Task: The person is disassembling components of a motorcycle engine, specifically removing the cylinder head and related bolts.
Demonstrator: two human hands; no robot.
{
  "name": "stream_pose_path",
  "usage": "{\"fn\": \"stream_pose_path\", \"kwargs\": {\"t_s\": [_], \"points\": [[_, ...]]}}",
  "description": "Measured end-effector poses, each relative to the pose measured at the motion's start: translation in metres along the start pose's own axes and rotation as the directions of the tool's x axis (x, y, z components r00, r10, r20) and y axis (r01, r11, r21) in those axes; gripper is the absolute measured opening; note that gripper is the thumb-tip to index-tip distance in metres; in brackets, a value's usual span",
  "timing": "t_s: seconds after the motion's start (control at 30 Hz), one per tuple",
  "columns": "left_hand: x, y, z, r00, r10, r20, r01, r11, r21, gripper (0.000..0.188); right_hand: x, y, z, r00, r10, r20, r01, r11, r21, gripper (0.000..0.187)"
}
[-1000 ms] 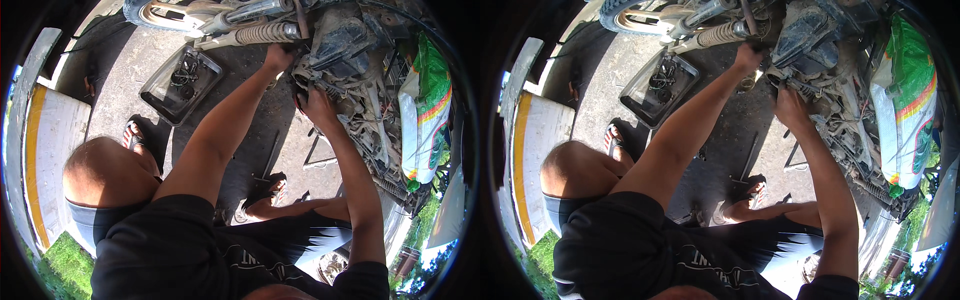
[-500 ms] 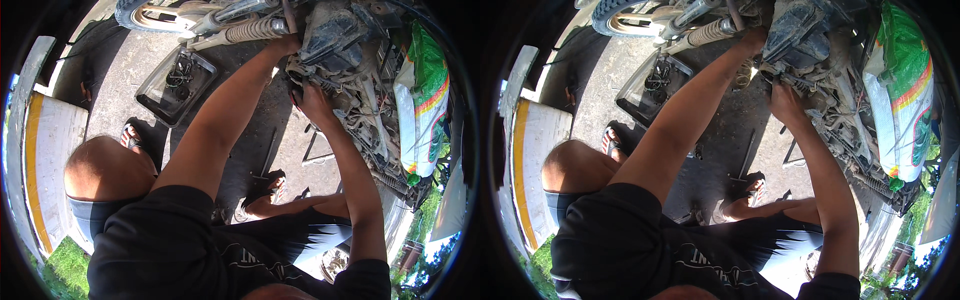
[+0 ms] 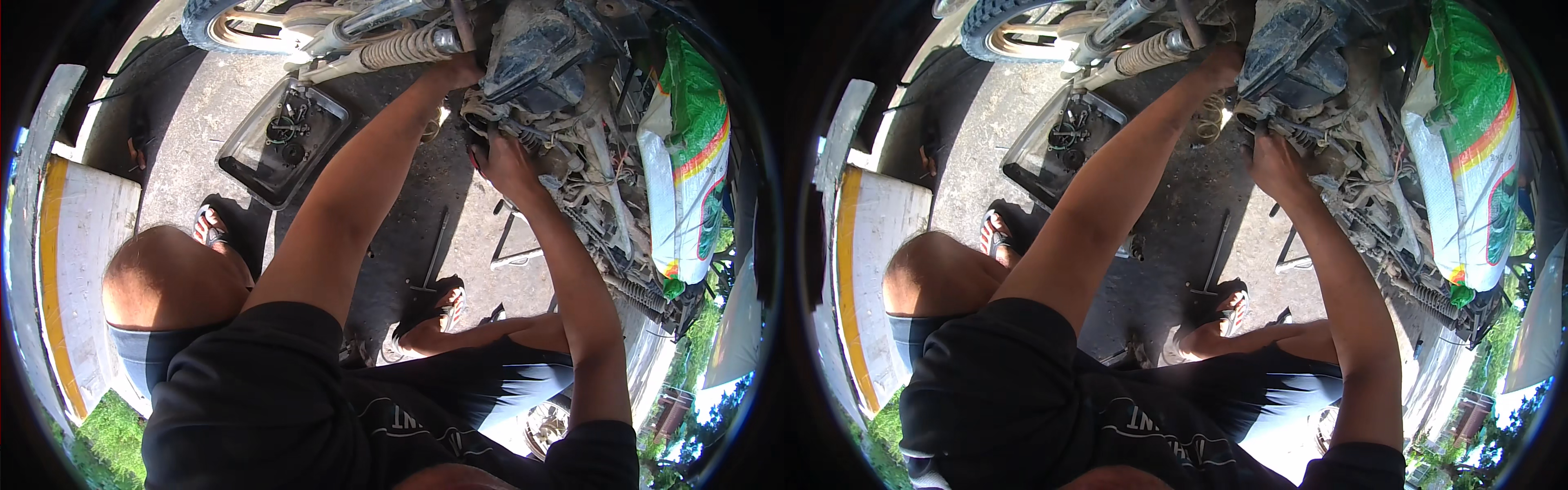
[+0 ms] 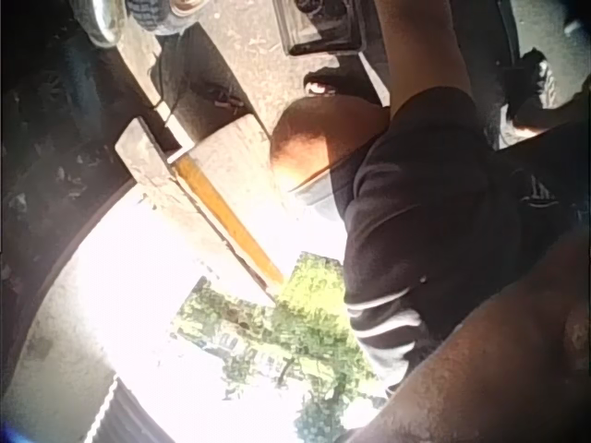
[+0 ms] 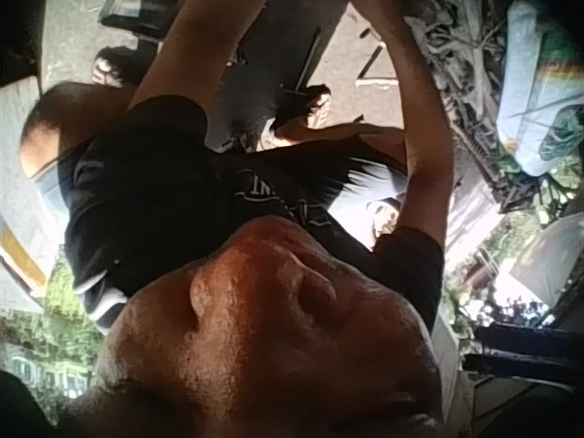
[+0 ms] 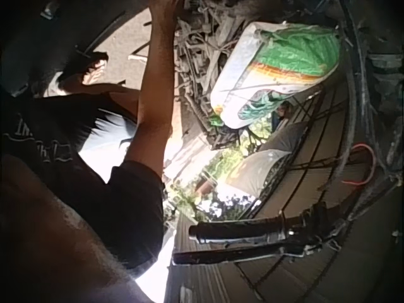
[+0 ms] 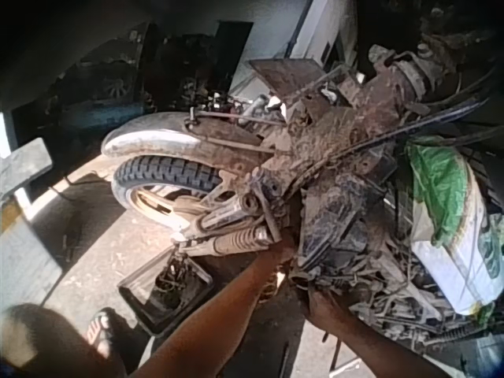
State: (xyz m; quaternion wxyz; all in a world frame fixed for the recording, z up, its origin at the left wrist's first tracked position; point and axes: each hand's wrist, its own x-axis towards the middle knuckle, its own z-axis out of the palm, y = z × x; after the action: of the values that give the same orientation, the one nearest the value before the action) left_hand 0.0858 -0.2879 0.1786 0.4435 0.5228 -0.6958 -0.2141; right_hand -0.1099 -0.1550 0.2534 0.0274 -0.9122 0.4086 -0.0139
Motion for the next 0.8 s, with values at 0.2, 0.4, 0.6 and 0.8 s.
{"fn": "stream_pose_path", "kwargs": {"t_s": [0.2, 0.4, 0.6, 0.8], "points": [[-0.004, -0.015, 0.007, 0.982, 0.136, -0.133, -0.133, 0.991, 0.029, 0.033, 0.0, 0.0, 0.0, 0.987, -0.104, -0.123, 0.096, 0.993, -0.066, 0.049], [0.006, -0.024, 0.008, 0.998, 0.063, -0.006, -0.062, 0.998, 0.03, 0.032, -0.001, 0.0, -0.001, 1.0, -0.01, -0.013, 0.01, 0.999, -0.032, 0.05], [0.003, -0.026, 0.006, 0.992, 0.123, -0.013, -0.123, 0.992, -0.021, 0.041, 0.001, -0.001, -0.002, 0.999, 0.023, 0.024, -0.023, 1.0, 0.0, 0.049], [-0.013, -0.022, -0.002, 0.99, 0.12, -0.069, -0.134, 0.958, -0.255, 0.047, -0.001, -0.004, -0.004, 1.0, -0.009, -0.02, 0.009, 1.0, -0.003, 0.048]]}}
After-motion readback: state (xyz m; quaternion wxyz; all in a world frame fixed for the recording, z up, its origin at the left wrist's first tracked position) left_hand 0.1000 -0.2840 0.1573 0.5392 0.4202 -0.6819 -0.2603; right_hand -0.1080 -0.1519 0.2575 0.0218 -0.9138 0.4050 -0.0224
